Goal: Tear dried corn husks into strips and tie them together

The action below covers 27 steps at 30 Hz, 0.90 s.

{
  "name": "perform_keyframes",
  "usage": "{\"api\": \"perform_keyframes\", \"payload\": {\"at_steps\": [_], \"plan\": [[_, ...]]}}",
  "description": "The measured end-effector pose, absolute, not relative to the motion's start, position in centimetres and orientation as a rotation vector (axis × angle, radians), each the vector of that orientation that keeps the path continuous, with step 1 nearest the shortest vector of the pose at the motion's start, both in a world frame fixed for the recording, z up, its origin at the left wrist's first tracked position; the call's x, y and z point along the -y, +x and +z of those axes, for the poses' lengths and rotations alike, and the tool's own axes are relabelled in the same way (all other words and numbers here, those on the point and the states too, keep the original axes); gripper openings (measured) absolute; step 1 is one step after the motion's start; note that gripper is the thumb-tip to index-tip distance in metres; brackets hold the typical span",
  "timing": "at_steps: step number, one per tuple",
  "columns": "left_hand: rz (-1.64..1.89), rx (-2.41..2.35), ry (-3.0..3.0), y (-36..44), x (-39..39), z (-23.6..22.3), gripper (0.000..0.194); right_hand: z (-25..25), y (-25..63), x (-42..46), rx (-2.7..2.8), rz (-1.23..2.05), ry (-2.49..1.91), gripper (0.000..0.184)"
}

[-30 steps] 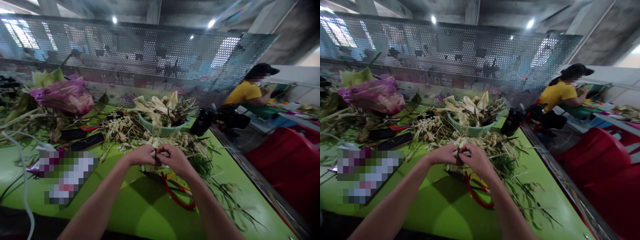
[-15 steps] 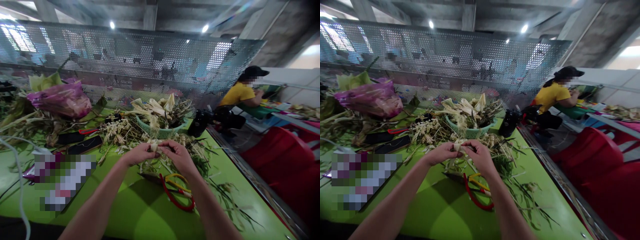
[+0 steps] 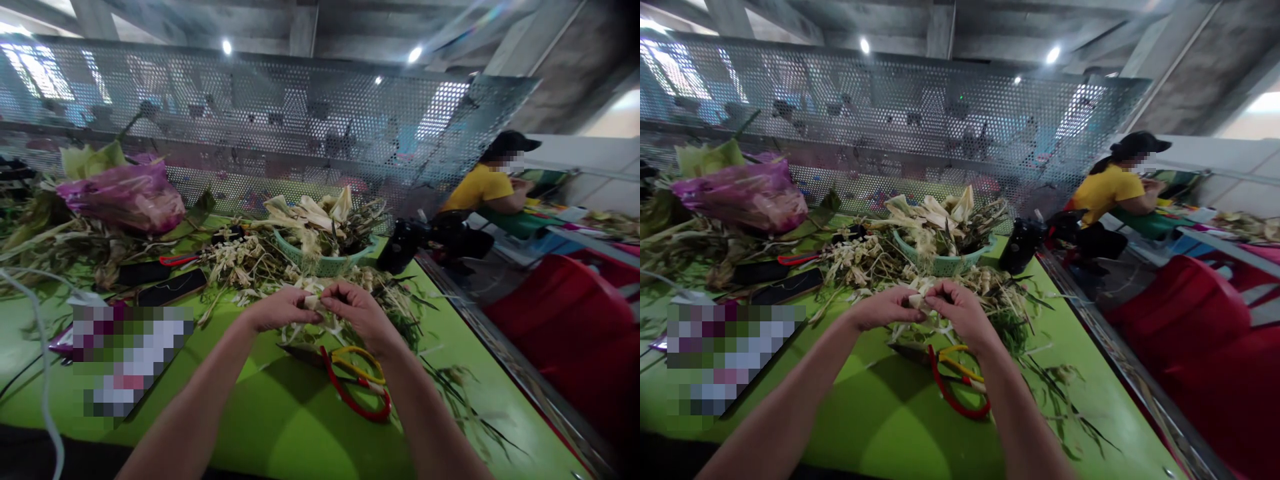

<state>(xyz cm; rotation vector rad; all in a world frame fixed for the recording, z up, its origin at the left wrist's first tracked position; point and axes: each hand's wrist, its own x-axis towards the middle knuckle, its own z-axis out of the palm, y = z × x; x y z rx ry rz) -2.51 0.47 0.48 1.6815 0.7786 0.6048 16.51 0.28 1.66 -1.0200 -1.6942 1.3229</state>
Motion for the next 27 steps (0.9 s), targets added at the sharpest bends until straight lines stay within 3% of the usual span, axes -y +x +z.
{"api": "perform_keyframes", "payload": {"at_steps": [15,27], "plan": [[0.533,-0.833,1.777,-2.7,-0.7,0.3,0.030,1.9,16.7,-0.1,1.823,1.413,-0.976,0.027],[0.582,-0.804,1.684,-2.4,-0.6,0.3,0.022,1.6,15.8,0.1,1.853,1.167,-1.030,0.014]]}}
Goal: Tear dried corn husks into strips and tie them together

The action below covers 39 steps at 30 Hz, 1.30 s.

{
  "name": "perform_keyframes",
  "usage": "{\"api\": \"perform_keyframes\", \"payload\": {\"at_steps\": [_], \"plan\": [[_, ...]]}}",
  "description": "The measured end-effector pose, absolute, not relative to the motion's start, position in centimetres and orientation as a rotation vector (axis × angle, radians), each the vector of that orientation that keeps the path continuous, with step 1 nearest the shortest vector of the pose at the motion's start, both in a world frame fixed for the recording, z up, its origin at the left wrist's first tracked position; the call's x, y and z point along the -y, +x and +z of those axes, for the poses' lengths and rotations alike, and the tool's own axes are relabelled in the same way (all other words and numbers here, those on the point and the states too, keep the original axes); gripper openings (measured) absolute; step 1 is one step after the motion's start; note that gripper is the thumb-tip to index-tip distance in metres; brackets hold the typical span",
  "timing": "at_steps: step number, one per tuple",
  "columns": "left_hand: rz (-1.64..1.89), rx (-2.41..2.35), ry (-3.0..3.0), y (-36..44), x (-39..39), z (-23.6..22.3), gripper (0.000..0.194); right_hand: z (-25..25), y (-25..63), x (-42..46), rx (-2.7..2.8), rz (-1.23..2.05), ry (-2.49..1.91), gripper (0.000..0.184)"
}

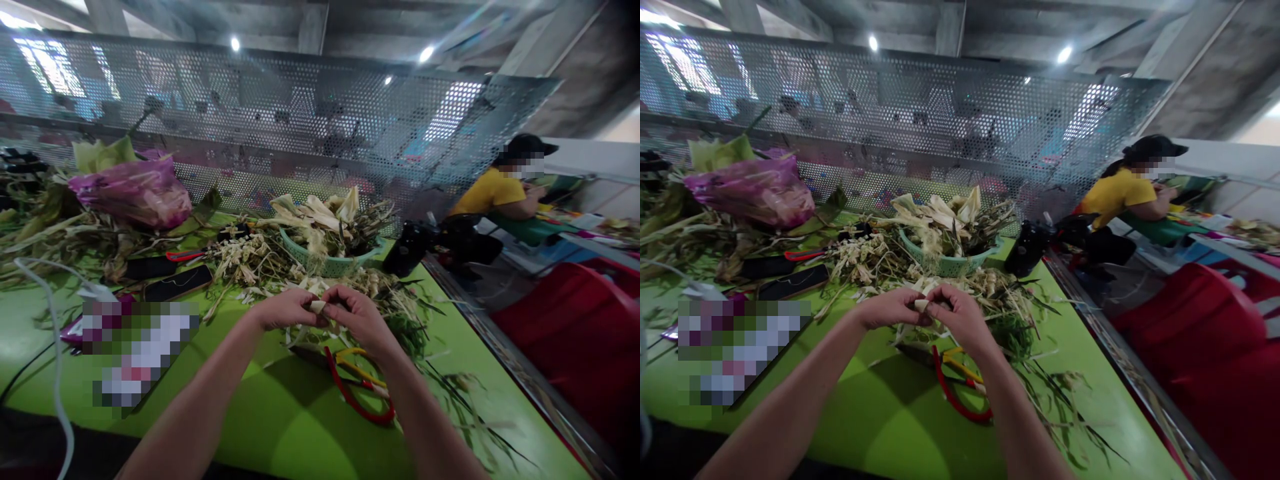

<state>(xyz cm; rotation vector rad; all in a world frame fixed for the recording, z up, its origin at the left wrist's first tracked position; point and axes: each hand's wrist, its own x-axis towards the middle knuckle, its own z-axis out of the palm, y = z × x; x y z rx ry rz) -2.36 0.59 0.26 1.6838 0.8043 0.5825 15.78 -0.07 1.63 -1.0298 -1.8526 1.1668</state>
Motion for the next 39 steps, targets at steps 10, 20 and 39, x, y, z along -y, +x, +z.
{"api": "perform_keyframes", "payload": {"at_steps": [10,20,39], "plan": [[0.573,-0.848,1.655,-2.2,-0.7,-0.2,0.024,1.3,15.5,0.3,1.982,0.852,-1.100,0.014],[0.594,-0.834,1.657,-2.0,-0.7,-0.2,0.021,0.3,15.4,-0.1,1.982,0.774,-1.122,0.004],[0.603,-1.012,1.697,-2.1,-0.7,-0.1,0.019,1.2,16.0,-0.3,1.786,1.163,-1.013,0.035]]}}
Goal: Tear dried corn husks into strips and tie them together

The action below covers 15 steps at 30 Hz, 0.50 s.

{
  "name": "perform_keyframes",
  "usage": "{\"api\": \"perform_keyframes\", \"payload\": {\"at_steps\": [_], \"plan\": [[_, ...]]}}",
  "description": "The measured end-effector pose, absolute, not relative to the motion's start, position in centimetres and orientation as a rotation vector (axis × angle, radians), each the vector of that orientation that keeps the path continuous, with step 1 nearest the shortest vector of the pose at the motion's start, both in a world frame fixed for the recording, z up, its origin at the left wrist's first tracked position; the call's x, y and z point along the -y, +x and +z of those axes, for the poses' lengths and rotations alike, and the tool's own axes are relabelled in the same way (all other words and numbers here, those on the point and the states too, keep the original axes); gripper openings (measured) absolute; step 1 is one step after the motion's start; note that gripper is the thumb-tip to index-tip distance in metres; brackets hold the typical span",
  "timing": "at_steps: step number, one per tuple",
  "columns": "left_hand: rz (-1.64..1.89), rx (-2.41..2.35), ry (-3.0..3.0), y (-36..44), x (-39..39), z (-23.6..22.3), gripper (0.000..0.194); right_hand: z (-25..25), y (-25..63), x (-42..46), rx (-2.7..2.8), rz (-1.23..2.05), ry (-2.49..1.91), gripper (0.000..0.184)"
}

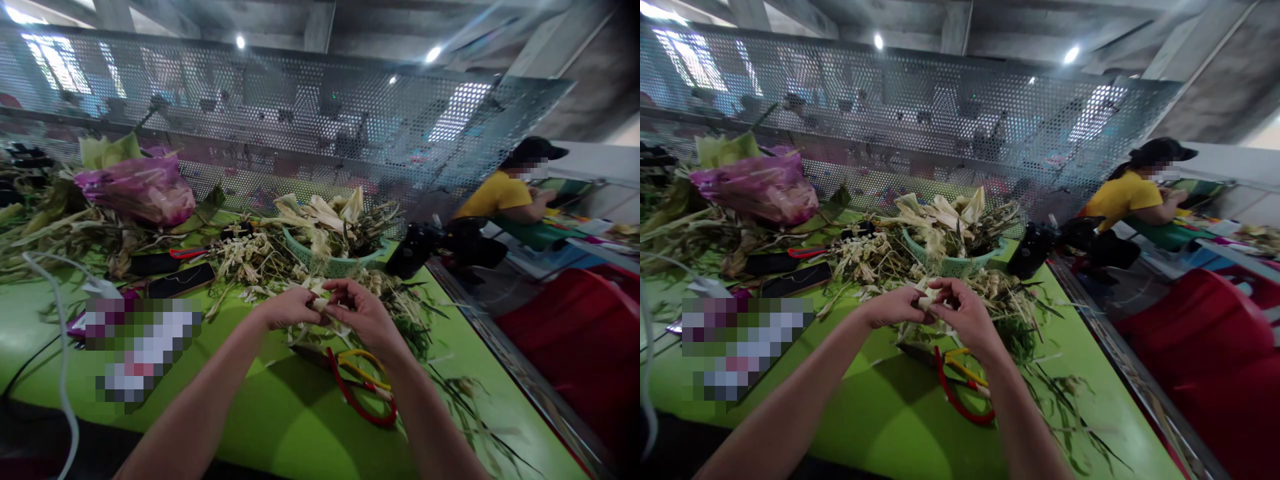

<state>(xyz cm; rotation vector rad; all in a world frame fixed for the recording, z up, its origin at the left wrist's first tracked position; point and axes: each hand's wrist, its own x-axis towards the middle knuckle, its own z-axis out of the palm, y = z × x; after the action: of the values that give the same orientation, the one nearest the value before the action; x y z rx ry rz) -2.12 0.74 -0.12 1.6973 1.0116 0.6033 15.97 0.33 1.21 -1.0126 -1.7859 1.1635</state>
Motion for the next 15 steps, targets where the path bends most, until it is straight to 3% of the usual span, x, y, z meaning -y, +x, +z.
{"api": "perform_keyframes", "payload": {"at_steps": [9,15], "plan": [[0.656,-0.980,1.647,-2.19,-0.68,-0.16,0.023,1.79,16.18,0.00,1.804,1.123,-1.028,0.035],[0.660,-1.011,1.651,-2.29,-0.81,-0.16,0.023,1.89,16.50,-0.06,1.860,1.045,-0.988,0.025]]}}
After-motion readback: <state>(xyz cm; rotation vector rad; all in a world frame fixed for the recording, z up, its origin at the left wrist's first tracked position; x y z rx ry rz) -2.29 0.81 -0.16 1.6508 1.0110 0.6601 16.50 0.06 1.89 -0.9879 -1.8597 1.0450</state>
